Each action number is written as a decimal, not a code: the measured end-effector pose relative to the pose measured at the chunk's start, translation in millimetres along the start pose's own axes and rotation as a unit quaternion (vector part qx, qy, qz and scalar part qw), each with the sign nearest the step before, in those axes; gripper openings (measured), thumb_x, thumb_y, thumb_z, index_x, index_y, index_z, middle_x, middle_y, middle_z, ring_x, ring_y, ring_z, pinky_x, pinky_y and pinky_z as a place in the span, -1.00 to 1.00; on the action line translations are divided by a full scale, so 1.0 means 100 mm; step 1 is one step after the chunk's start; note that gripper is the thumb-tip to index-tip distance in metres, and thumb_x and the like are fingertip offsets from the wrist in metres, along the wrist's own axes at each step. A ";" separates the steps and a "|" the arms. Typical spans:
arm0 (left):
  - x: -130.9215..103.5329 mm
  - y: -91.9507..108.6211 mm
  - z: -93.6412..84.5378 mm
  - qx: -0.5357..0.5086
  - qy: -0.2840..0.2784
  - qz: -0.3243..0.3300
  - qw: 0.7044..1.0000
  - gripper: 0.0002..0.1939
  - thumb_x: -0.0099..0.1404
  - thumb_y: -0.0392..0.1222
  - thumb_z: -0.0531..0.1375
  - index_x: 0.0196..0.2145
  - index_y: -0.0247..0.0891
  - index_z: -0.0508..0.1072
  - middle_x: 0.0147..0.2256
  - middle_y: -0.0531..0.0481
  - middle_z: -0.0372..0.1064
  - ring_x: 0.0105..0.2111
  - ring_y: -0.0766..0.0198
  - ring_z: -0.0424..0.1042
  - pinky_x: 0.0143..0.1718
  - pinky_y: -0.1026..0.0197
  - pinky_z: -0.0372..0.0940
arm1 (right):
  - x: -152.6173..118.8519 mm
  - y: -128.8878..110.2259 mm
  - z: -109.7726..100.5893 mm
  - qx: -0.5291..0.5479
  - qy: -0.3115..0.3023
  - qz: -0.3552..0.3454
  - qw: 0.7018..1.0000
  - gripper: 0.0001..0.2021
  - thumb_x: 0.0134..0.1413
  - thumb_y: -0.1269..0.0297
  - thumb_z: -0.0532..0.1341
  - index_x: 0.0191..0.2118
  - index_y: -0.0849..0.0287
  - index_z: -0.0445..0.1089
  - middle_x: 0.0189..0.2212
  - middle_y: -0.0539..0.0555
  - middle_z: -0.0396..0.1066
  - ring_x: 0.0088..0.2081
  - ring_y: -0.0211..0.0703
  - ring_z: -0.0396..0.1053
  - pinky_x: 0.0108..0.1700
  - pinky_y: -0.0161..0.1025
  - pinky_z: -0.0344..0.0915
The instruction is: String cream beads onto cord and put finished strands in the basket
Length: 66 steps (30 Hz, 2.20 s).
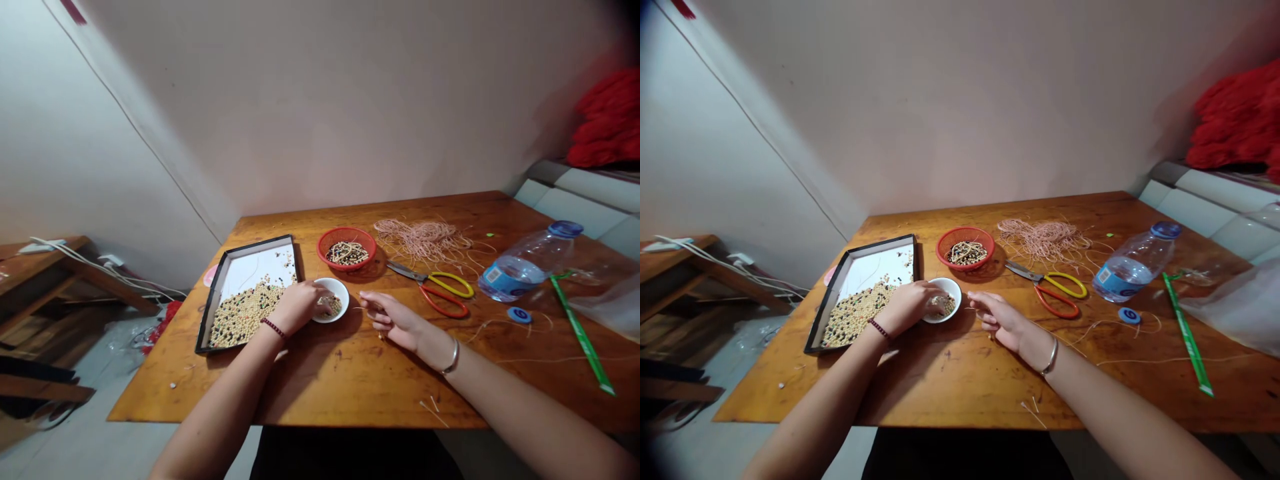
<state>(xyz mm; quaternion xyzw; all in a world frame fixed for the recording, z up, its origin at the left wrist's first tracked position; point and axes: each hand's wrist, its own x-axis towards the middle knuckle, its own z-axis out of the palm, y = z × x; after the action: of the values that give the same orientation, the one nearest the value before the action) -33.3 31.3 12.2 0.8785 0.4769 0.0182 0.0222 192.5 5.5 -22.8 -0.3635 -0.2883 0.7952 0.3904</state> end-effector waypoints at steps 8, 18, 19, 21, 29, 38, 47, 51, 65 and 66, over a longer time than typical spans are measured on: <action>-0.01 0.05 0.04 -0.054 -0.027 0.002 0.998 -0.74 0.28 -0.04 0.14 -0.17 -0.12 0.55 -0.24 -0.04 0.52 -0.30 0.19 0.48 -0.30 0.26 0.25 | -0.02 -0.01 -0.01 -0.001 -0.010 -0.026 1.000 -0.74 -0.17 0.26 0.39 -0.46 0.19 0.28 -0.64 -0.17 0.16 -0.68 -0.51 -0.19 -0.65 -0.39 -0.30; 0.02 0.03 0.09 -0.089 0.011 -0.009 0.996 -0.80 0.26 -0.11 0.15 -0.25 -0.18 0.53 -0.31 -0.05 0.51 -0.38 0.21 0.46 -0.35 0.26 0.24 | 0.03 -0.07 -0.07 0.054 0.013 -0.048 0.997 -0.74 -0.25 0.30 0.41 -0.44 0.19 0.31 -0.55 -0.14 0.29 -0.68 -0.52 -0.22 -0.64 -0.38 -0.33; 0.02 0.03 0.10 -0.097 0.026 -0.003 0.995 -0.82 0.25 -0.14 0.16 -0.24 -0.18 0.52 -0.30 -0.05 0.51 -0.37 0.22 0.46 -0.34 0.26 0.25 | 0.03 -0.07 -0.07 0.056 0.010 -0.053 0.997 -0.74 -0.24 0.31 0.40 -0.45 0.18 0.30 -0.57 -0.15 0.25 -0.68 -0.52 -0.22 -0.64 -0.39 -0.33; 0.03 0.04 0.11 -0.121 0.065 0.016 0.990 -0.85 0.25 -0.20 0.17 -0.23 -0.19 0.49 -0.28 -0.04 0.50 -0.34 0.23 0.46 -0.31 0.26 0.27 | 0.02 -0.06 -0.05 0.047 0.008 -0.064 0.997 -0.74 -0.24 0.32 0.40 -0.47 0.18 0.27 -0.64 -0.19 0.13 -0.68 -0.50 -0.22 -0.64 -0.39 -0.33; 0.03 0.35 0.14 -0.494 0.218 -0.021 0.841 -0.76 0.20 -0.08 0.26 -0.24 -0.27 0.40 -0.27 -0.10 0.48 -0.27 0.24 0.49 -0.35 0.30 0.36 | -0.01 0.05 0.06 -0.041 0.004 -0.074 0.996 -0.71 -0.19 0.20 0.39 -0.37 0.17 0.30 -0.69 -0.23 -0.02 -0.67 -0.47 -0.18 -0.62 -0.39 -0.26; 0.06 0.46 0.22 -0.652 0.156 -0.052 0.740 -0.64 0.08 -0.15 0.35 -0.21 -0.30 0.35 -0.27 -0.13 0.48 -0.21 0.20 0.50 -0.25 0.25 0.37 | -0.03 0.08 0.11 -0.169 0.041 -0.180 0.968 -0.70 -0.19 0.10 0.36 -0.47 0.21 0.33 -0.69 -0.17 0.11 -0.65 -0.45 -0.08 -0.60 -0.36 -0.22; 0.06 0.49 0.23 -0.653 0.182 -0.043 0.734 -0.70 0.07 -0.18 0.36 -0.31 -0.30 0.34 -0.35 -0.04 0.44 -0.31 0.32 0.46 -0.29 0.31 0.33 | -0.01 0.10 0.11 -0.182 0.065 -0.216 0.957 -0.70 -0.19 0.08 0.35 -0.48 0.20 0.33 -0.69 -0.16 0.11 -0.65 -0.43 -0.06 -0.60 -0.35 -0.19; 0.06 0.47 0.25 -0.636 0.184 -0.030 0.749 -0.71 0.09 -0.18 0.35 -0.30 -0.29 0.35 -0.33 -0.05 0.43 -0.29 0.30 0.45 -0.29 0.31 0.33 | 0.02 0.11 0.12 -0.174 0.060 -0.207 0.961 -0.70 -0.23 0.09 0.36 -0.48 0.20 0.33 -0.69 -0.16 0.11 -0.65 -0.44 -0.07 -0.61 -0.36 -0.20; 0.06 0.49 0.23 -0.587 0.209 -0.019 0.782 -0.74 0.13 -0.10 0.32 -0.31 -0.28 0.38 -0.29 -0.07 0.40 -0.30 0.29 0.43 -0.29 0.29 0.35 | -0.06 0.07 0.16 -0.148 0.056 -0.184 0.970 -0.69 -0.22 0.08 0.37 -0.49 0.19 0.33 -0.70 -0.17 0.08 -0.66 -0.44 -0.07 -0.62 -0.37 -0.18; 0.06 0.49 0.23 -0.583 0.209 -0.015 0.785 -0.74 0.13 -0.10 0.31 -0.31 -0.28 0.38 -0.29 -0.08 0.40 -0.30 0.29 0.42 -0.29 0.28 0.35 | -0.06 0.07 0.16 -0.144 0.054 -0.180 0.972 -0.68 -0.23 0.08 0.38 -0.50 0.19 0.32 -0.69 -0.16 0.09 -0.66 -0.44 -0.05 -0.62 -0.37 -0.17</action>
<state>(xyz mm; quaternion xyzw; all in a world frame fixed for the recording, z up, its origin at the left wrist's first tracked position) 12.2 8.7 -8.3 0.6656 0.3819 0.4756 0.4301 179.4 -6.2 -16.8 -0.4006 -0.4391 0.6413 0.4853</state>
